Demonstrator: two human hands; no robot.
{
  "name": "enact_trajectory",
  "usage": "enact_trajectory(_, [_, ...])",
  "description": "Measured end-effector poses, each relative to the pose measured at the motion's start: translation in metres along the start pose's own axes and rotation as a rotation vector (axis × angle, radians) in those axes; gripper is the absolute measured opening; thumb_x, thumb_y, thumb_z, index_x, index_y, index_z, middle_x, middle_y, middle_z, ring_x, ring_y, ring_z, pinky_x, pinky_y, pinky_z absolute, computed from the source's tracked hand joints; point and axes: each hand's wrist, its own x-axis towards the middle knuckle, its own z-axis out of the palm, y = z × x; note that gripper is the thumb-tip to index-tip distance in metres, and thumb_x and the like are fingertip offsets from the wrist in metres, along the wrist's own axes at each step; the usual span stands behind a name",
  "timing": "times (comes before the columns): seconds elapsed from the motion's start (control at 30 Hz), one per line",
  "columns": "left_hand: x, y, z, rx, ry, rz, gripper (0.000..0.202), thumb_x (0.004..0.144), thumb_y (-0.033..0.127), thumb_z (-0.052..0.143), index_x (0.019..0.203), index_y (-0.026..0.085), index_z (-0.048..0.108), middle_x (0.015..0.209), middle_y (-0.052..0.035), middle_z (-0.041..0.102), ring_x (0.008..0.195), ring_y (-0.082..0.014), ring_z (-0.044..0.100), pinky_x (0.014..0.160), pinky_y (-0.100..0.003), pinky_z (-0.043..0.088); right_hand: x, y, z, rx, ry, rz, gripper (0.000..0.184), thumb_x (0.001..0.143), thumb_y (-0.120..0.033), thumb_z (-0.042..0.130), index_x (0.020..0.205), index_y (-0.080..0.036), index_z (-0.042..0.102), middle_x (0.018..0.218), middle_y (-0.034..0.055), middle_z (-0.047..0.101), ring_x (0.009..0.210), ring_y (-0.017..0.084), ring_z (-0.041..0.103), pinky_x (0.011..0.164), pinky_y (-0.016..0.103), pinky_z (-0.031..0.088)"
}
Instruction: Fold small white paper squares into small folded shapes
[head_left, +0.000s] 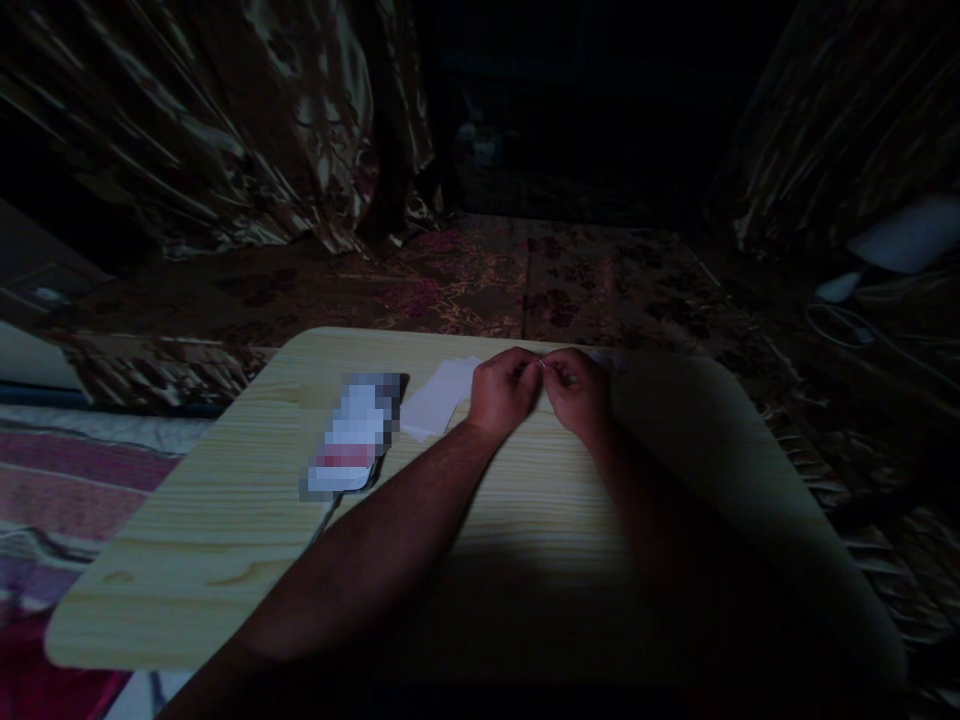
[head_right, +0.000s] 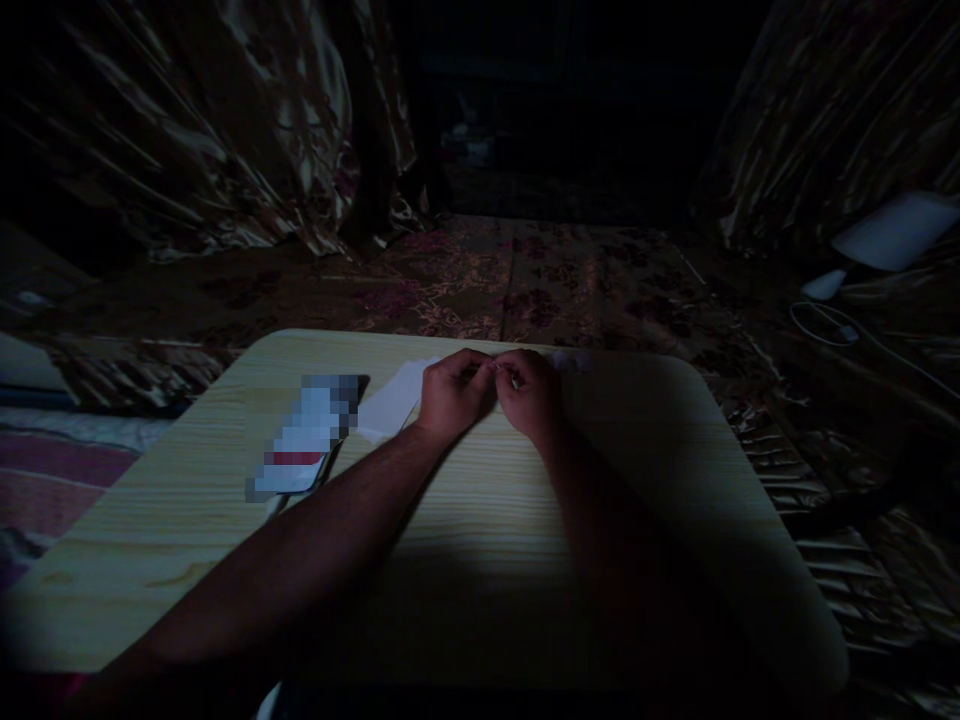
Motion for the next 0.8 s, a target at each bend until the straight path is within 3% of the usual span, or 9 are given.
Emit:
enact_trajectory(0.13, [0.0005,0.0011,0.0004,-0.07,0.013,-0.065,0.016,0.09,0.031,0.064,0.086,0.019,0.073,0.081,-0.0033,0.076,0.073,-0.0158,0.067,0.072,-0.026,0.05,0.0015,0.0001,-0.0007,-0.017,0.018,0.027,0.009,0.088,-0.025,0.061,0.083,-0.023,0.068,0.081,0.0035,0.071,0.074,0.018,0.063,0.072,0.032,0.053])
enact_trajectory(0.33, [0.0026,-0.0049,0.0032,-0.204,0.04,-0.128,0.019,0.089,0.036,0.066,0.085,0.018,0.069,0.078,-0.0012,0.072,0.071,-0.014,0.064,0.068,-0.025,0.049,0.0047,0.0071,0.0001,0.073,0.102,-0.013,0.008,0.087,-0.026,0.063,0.081,-0.023,0.067,0.102,0.0093,0.073,0.098,0.023,0.068,0.084,0.037,0.057])
enact_trajectory(0.53, [0.0062,-0.0076,0.0049,-0.36,-0.025,-0.209,0.025,0.081,0.04,0.075,0.089,0.017,0.073,0.083,-0.0046,0.075,0.074,-0.0159,0.067,0.07,-0.027,0.051,0.0038,0.0053,0.0012,0.18,0.009,0.126,0.011,0.088,-0.031,0.063,0.083,-0.023,0.068,0.088,0.0045,0.075,0.082,0.019,0.07,0.068,0.03,0.055])
enact_trajectory(0.8, [0.0081,-0.0044,0.0033,-0.33,0.009,-0.285,0.021,0.08,0.038,0.075,0.083,0.017,0.074,0.076,-0.0029,0.074,0.067,-0.0143,0.064,0.064,-0.026,0.05,0.0066,0.0017,-0.0034,0.13,-0.01,0.287,0.017,0.084,-0.037,0.066,0.077,-0.022,0.071,0.072,0.0006,0.073,0.068,0.017,0.065,0.066,0.029,0.05])
